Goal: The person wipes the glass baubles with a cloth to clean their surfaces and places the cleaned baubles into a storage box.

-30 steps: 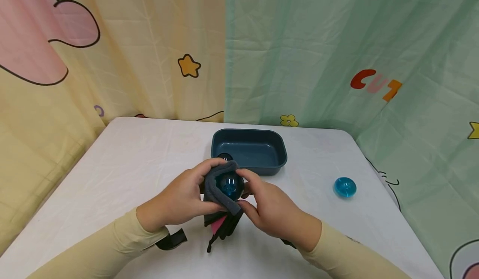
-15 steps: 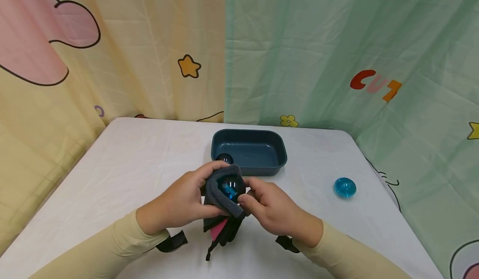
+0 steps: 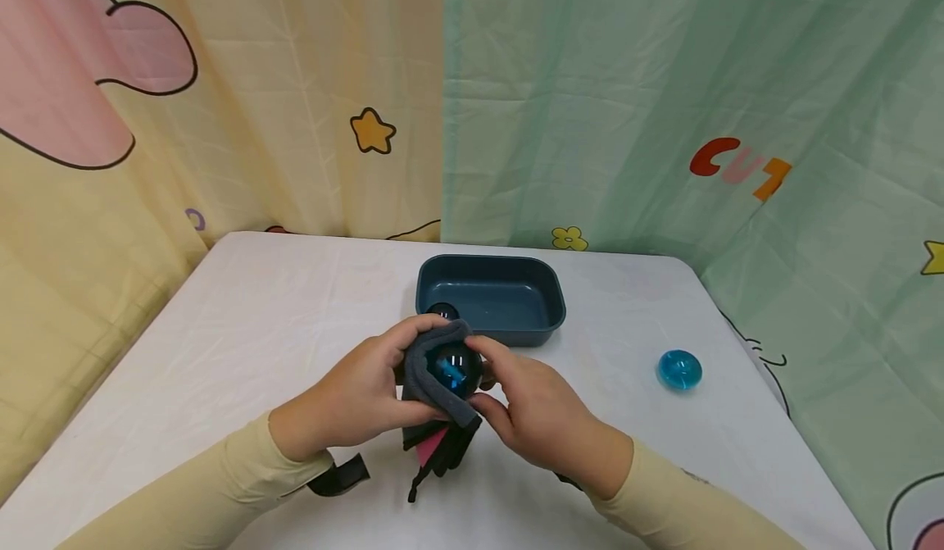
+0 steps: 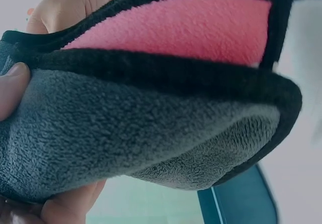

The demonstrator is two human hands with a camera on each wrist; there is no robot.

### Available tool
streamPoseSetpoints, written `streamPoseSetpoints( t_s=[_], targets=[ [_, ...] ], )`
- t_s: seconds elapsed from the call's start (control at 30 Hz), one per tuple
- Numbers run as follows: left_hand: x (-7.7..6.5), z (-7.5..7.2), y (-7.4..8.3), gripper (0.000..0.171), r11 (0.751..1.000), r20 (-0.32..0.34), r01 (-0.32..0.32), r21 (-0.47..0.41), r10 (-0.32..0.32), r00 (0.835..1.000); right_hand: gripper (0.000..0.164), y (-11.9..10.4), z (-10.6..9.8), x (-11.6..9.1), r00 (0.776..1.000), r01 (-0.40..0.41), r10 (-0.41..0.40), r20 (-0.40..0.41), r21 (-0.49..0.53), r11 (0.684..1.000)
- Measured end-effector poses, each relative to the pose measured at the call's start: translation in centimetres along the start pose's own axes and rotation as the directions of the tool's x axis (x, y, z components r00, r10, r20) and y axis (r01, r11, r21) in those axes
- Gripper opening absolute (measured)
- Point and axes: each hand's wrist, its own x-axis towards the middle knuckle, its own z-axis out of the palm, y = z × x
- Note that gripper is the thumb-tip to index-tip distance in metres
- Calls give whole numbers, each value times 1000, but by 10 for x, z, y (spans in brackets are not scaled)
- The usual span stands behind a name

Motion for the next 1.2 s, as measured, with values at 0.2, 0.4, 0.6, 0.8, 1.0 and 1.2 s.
streamPoseSetpoints(
  t_s=[0.2, 0.4, 0.6, 0.8, 1.0, 1.2],
  targets=[
    [0, 0, 3, 83, 1000, 8, 5, 14, -5, 1000, 54, 3, -4, 0, 998, -39, 32, 49, 158, 987],
    [0, 0, 3, 83, 999, 16, 23, 49, -24, 1000, 38, 9, -1, 3, 990, -122, 80, 120, 400, 908],
    [1, -1, 0, 83, 997, -20, 22, 78, -21, 1000, 64, 5, 4, 1, 999, -24, 15, 51, 201, 979],
    [1, -1, -1, 81, 1000, 1, 25, 15, -25, 1000, 65, 3, 2, 0, 998, 52, -54, -34, -59, 997],
    [1, 1, 1, 82, 1000, 6, 18, 26, -18, 1000, 54, 6, 0, 0, 999, -9, 1, 44, 180, 984],
    [-1, 1, 3, 82, 996, 13, 19, 85, -21, 1000, 36, 9, 2, 2, 992, -103, 65, 107, 408, 907]
  ],
)
